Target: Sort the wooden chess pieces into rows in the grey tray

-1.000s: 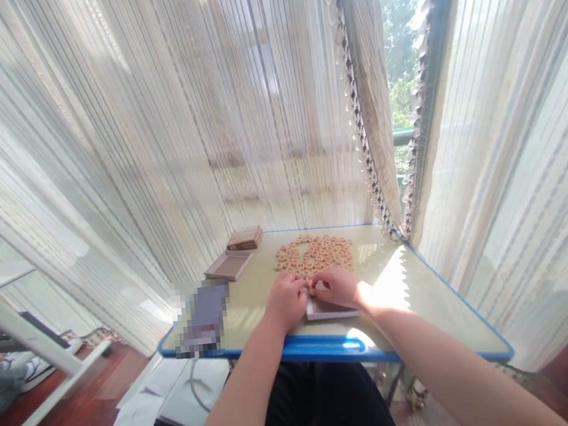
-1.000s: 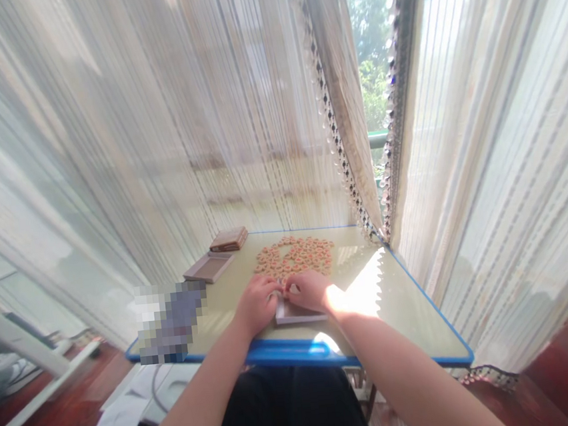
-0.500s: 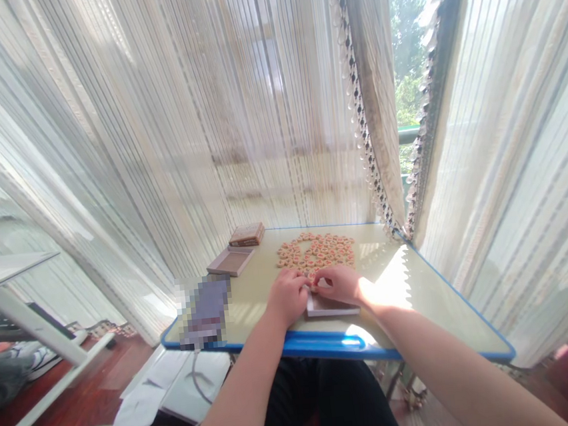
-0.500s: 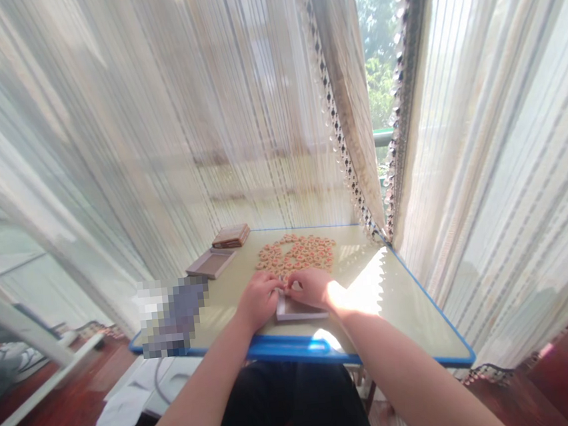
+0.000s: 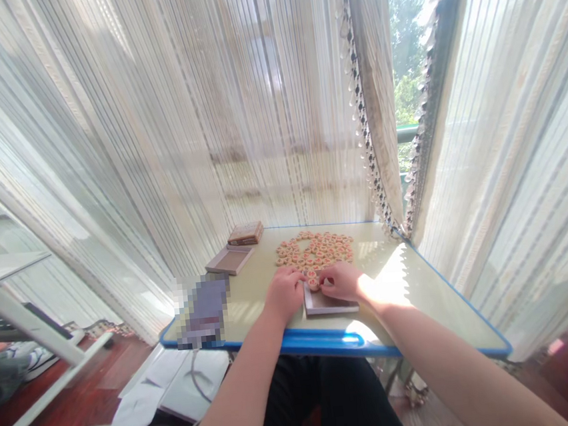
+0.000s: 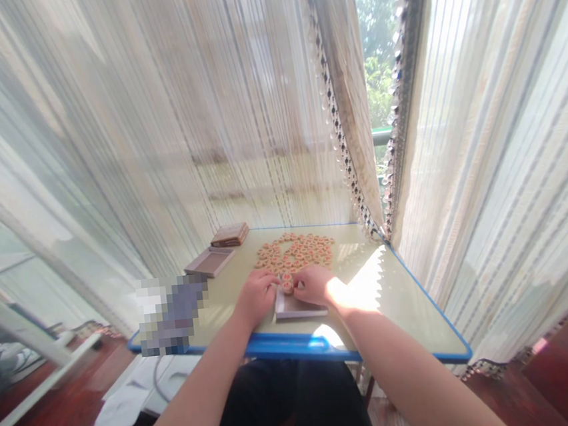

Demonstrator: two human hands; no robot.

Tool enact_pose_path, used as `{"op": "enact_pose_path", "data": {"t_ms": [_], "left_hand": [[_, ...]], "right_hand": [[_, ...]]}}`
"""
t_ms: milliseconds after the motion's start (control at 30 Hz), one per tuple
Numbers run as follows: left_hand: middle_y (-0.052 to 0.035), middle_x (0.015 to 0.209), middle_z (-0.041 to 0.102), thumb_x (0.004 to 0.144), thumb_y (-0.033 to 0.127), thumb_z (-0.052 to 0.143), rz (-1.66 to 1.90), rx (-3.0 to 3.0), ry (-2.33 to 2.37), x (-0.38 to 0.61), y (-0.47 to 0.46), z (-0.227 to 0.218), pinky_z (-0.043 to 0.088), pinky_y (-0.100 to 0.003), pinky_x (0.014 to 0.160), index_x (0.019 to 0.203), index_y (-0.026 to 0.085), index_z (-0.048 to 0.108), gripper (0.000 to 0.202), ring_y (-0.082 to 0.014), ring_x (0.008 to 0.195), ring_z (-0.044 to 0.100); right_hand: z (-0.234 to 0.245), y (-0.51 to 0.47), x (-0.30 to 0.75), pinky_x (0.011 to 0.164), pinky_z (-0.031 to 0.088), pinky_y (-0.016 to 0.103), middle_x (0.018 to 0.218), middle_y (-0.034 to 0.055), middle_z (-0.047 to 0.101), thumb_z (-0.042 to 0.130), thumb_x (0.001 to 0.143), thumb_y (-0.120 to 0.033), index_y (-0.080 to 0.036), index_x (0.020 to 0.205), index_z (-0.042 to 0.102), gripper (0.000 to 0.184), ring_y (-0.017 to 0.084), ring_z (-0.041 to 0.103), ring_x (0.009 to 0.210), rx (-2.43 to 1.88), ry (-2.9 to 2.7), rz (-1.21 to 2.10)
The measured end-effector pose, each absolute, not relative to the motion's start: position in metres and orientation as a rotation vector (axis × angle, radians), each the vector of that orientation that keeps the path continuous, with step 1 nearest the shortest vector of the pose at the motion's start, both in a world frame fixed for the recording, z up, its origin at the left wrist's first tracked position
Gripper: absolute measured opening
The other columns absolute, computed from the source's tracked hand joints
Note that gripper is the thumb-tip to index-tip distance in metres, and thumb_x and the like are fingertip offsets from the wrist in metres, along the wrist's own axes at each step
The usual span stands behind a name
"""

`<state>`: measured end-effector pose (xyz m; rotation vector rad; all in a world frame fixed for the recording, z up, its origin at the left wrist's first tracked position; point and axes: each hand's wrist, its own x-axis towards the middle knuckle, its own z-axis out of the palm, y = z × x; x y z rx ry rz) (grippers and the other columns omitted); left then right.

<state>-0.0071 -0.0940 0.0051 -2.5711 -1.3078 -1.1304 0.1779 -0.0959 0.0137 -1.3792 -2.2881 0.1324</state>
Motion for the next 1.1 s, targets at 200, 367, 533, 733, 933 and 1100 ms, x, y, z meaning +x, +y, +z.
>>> {"op": "enact_pose_path", "data": {"t_ms": [200, 367, 533, 733, 933, 1100], "left_hand": [[-0.0047, 0.081, 0.063, 0.07, 0.004, 0.044, -1.099, -2.58, -1.355, -0.008, -0.0922, 0.0037, 0.044, -0.031, 0.085, 0.074, 0.019, 0.067, 0.027, -0.018, 0.088, 0.054], [-0.0048, 0.082, 0.063, 0.07, 0.006, 0.044, -1.065, -2.597, -1.375, -0.0074, -0.0947, 0.0055, 0.044, -0.03, 0.085, 0.076, 0.019, 0.067, 0.027, -0.0184, 0.089, 0.054], [-0.0049, 0.082, 0.062, 0.071, 0.008, 0.045, -1.079, -2.597, -1.371, -0.0068, -0.096, 0.0064, 0.044, -0.03, 0.085, 0.076, 0.018, 0.068, 0.025, -0.0186, 0.089, 0.054], [-0.0048, 0.082, 0.062, 0.07, 0.009, 0.046, -1.069, -2.601, -1.37, -0.0063, -0.0972, 0.0067, 0.044, -0.029, 0.085, 0.077, 0.019, 0.067, 0.025, -0.0181, 0.089, 0.054], [-0.0049, 0.087, 0.062, 0.072, 0.009, 0.047, -1.087, -2.594, -1.412, -0.0066, -0.0948, 0.0053, 0.044, -0.03, 0.086, 0.079, 0.018, 0.066, 0.023, -0.018, 0.091, 0.055], [-0.0072, 0.092, 0.064, 0.084, 0.021, 0.041, -1.187, -2.507, -1.538, -0.0075, -0.0891, 0.0045, 0.043, -0.034, 0.088, 0.09, 0.016, 0.063, 0.024, -0.0188, 0.092, 0.056]], "right_hand": [[0.0123, -0.0939, 0.1775, 0.054, 0.031, 0.022, 0.062, -0.0015, 0.061, 0.052, 0.07, -0.022, -0.026, 0.075, 0.071, 0.02, 0.01, 0.047, 0.056, -1.409, -2.304, 0.149], [0.0109, -0.093, 0.1772, 0.054, 0.033, 0.022, 0.062, -0.0017, 0.062, 0.053, 0.069, -0.022, -0.027, 0.078, 0.072, 0.022, 0.011, 0.048, 0.056, -1.405, -2.289, 0.185], [0.0104, -0.0929, 0.1767, 0.055, 0.034, 0.022, 0.062, -0.0026, 0.062, 0.053, 0.069, -0.022, -0.028, 0.08, 0.072, 0.023, 0.01, 0.048, 0.055, -1.366, -2.309, 0.211], [0.0082, -0.0917, 0.1772, 0.054, 0.033, 0.022, 0.06, -0.0026, 0.06, 0.053, 0.07, -0.024, -0.027, 0.077, 0.072, 0.02, 0.01, 0.047, 0.054, -1.343, -2.304, 0.224], [0.0135, -0.0933, 0.1785, 0.051, 0.03, 0.021, 0.055, -0.0026, 0.056, 0.055, 0.071, -0.028, -0.023, 0.073, 0.071, 0.017, 0.009, 0.045, 0.052, -1.348, -2.242, 0.269], [0.0168, -0.088, 0.1782, 0.051, 0.033, 0.02, 0.056, -0.0024, 0.055, 0.056, 0.07, -0.028, -0.019, 0.077, 0.07, 0.018, 0.009, 0.047, 0.053, -1.344, -2.01, 0.493]]}}
